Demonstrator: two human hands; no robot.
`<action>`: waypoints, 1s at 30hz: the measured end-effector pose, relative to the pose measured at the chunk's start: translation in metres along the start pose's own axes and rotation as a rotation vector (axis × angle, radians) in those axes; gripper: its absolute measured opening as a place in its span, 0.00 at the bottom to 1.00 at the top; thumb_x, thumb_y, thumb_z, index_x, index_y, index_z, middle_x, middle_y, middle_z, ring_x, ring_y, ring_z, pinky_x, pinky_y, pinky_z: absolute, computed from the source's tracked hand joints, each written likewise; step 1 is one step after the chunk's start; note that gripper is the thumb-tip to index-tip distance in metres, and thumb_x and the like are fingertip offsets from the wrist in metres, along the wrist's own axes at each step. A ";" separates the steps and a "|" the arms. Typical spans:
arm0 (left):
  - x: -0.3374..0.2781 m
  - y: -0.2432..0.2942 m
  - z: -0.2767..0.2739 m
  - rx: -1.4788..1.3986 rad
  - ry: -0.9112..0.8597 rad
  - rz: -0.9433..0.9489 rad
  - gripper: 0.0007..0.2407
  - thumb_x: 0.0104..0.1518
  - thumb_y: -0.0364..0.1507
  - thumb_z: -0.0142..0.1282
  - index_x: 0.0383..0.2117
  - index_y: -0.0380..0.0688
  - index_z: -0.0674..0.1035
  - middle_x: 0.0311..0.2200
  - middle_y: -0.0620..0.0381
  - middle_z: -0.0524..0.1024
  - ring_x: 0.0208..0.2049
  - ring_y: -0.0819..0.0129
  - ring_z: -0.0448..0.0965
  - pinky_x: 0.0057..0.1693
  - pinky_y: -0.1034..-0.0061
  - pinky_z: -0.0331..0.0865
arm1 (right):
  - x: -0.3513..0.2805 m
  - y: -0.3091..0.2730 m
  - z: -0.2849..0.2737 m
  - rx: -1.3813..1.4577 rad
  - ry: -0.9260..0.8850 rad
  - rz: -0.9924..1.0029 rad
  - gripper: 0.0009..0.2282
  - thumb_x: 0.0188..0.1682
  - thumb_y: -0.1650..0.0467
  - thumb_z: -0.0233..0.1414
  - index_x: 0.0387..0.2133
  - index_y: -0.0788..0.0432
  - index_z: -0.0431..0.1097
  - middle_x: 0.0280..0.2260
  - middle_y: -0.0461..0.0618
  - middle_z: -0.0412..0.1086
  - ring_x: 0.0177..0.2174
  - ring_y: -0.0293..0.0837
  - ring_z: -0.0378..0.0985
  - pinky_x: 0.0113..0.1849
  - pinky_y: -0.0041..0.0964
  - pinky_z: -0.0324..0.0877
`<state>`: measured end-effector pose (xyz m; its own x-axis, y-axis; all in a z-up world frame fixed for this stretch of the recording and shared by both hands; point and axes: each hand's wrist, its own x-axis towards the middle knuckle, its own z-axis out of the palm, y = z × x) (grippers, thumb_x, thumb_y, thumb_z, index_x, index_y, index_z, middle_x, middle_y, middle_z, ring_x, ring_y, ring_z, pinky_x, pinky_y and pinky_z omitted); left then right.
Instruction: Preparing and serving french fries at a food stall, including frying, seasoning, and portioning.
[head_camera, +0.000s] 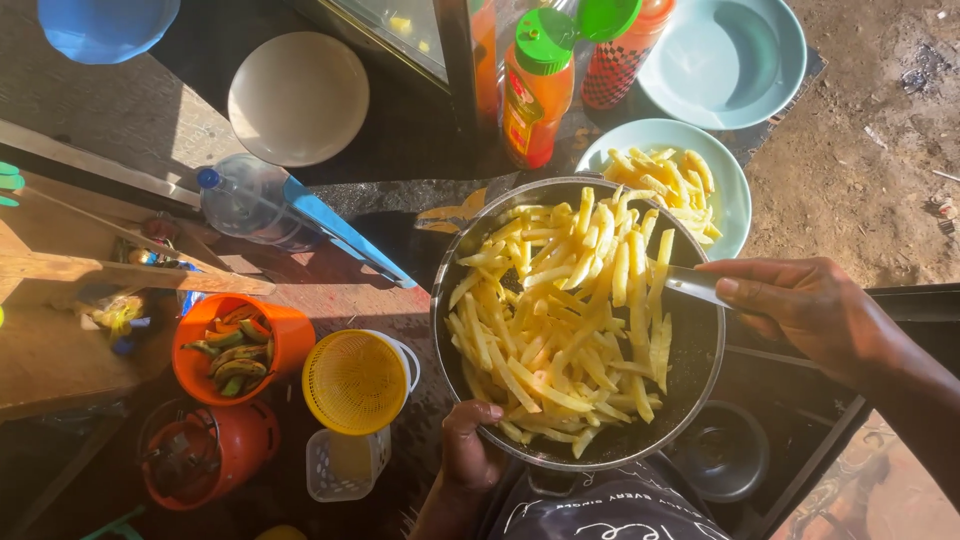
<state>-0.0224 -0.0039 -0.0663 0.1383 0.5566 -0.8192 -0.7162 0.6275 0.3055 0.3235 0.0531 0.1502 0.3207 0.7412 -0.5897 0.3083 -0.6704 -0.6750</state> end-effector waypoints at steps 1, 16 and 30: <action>0.008 -0.005 -0.009 0.022 -0.017 0.073 0.02 0.36 0.21 0.52 0.11 0.42 0.74 0.18 0.53 0.74 0.27 0.49 0.78 0.39 0.59 0.72 | 0.001 0.001 -0.002 0.068 -0.021 -0.010 0.16 0.50 0.71 0.55 0.49 0.63 0.82 0.12 0.54 0.54 0.14 0.43 0.51 0.21 0.33 0.46; -0.034 0.026 0.036 -0.006 -0.217 -0.011 0.20 0.35 0.23 0.48 0.39 0.30 0.78 0.39 0.39 0.80 0.43 0.40 0.79 0.45 0.56 0.75 | 0.003 -0.017 -0.024 0.037 -0.059 -0.089 0.16 0.49 0.68 0.54 0.48 0.60 0.83 0.12 0.54 0.51 0.15 0.47 0.52 0.22 0.39 0.48; -0.038 -0.036 0.109 -0.073 -0.285 0.106 0.06 0.37 0.21 0.53 0.20 0.29 0.80 0.31 0.39 0.81 0.37 0.43 0.81 0.44 0.61 0.75 | 0.062 0.003 -0.093 0.209 -0.108 -0.125 0.16 0.49 0.77 0.53 0.50 0.70 0.78 0.16 0.52 0.52 0.17 0.43 0.47 0.20 0.35 0.41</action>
<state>0.0724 0.0118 0.0066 0.2390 0.7538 -0.6121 -0.7824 0.5228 0.3384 0.4279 0.0938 0.1533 0.1910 0.8248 -0.5322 0.1441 -0.5599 -0.8159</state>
